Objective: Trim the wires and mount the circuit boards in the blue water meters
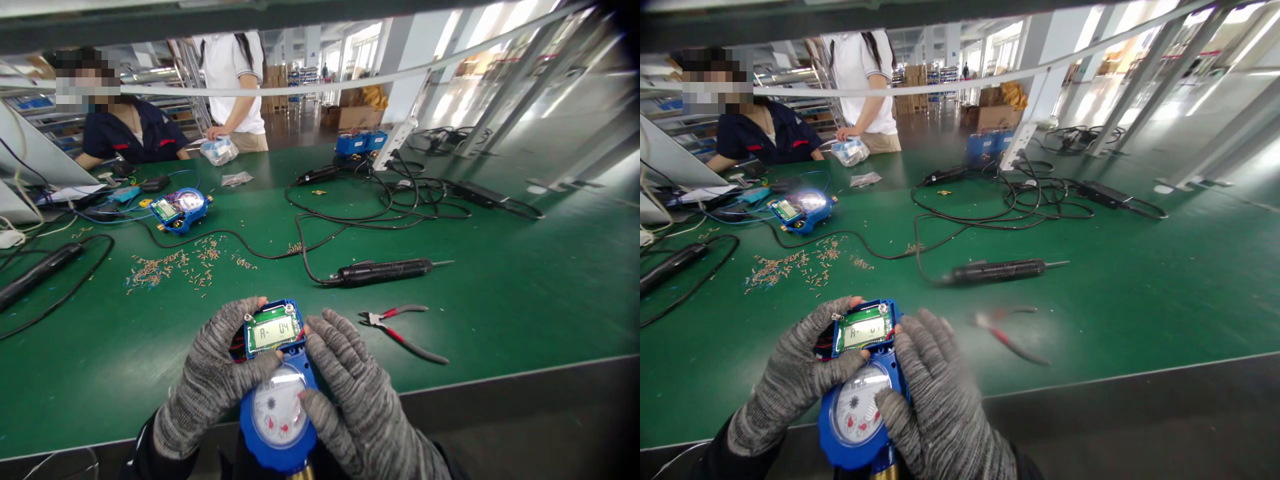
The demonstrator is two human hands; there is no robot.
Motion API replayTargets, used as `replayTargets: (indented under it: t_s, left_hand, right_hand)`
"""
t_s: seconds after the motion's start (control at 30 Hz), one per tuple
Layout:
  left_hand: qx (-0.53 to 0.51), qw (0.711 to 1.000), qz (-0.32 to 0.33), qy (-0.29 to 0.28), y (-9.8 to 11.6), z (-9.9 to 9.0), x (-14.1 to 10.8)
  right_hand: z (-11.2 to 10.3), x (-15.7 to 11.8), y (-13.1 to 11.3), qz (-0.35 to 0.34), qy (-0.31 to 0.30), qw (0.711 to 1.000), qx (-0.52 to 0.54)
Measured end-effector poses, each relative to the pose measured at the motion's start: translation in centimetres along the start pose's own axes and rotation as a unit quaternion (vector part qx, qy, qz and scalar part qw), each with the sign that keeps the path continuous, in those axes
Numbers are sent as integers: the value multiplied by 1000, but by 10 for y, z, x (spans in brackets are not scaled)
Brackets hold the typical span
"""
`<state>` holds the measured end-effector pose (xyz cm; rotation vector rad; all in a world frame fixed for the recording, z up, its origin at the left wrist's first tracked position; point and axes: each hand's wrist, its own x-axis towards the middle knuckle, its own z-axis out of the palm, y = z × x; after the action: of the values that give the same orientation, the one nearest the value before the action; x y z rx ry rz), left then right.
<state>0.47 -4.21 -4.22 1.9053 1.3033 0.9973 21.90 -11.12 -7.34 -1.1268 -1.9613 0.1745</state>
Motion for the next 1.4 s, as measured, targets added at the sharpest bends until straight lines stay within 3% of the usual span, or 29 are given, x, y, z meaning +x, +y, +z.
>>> replayTargets:
  t_s: [0.07, 0.17, 0.2, 0.27, 0.33, 0.4, 0.53, 0.63, 0.73, 0.87, 0.93, 1.03, 1.13, 1.4]
  left_hand:
    - [10, 1000, -25, -14, 1, -1, 1]
    - [8, 996, -76, -36, 3, 0, 0]
    - [2, 995, -89, -37, 4, 1, 0]
    - [-16, 994, -103, -26, 5, 3, -1]
    - [-27, 996, -90, -2, 4, 5, -2]
    - [-19, 998, -60, 17, 1, 6, -3]
    - [3, 1000, -24, 14, -4, 7, -1]
    - [-6, 1000, -17, -4, -5, 5, -2]
    - [22, 999, 33, -22, -5, -2, -10]
    - [120, 979, 149, 69, 0, -11, -31]
    - [156, 959, 219, 92, 2, -13, -37]
    - [170, 940, 287, 70, 2, -14, -36]
    - [179, 943, 274, 60, -1, -14, -29]
    - [164, 950, 261, 53, -6, -13, -30]
  right_hand:
    - [0, -1, -1, 17, -2, 1000, 22]
    - [2, -4, -1, 158, 18, 974, 161]
    - [3, -3, 0, 226, 28, 946, 230]
    - [4, 4, 2, 346, 36, 864, 364]
    - [4, 17, 5, 412, 12, 785, 462]
    - [3, 33, 6, 425, -23, 741, 520]
    - [8, 58, 6, 392, -93, 705, 583]
    - [16, 62, 8, 388, -131, 669, 621]
    - [22, 59, 10, 400, -133, 666, 616]
    - [19, 62, 9, 427, -134, 675, 586]
    - [17, 65, 5, 424, -128, 689, 574]
    - [17, 68, 2, 417, -124, 722, 538]
    - [18, 66, 2, 421, -117, 761, 479]
    - [14, 73, -3, 417, -125, 790, 431]
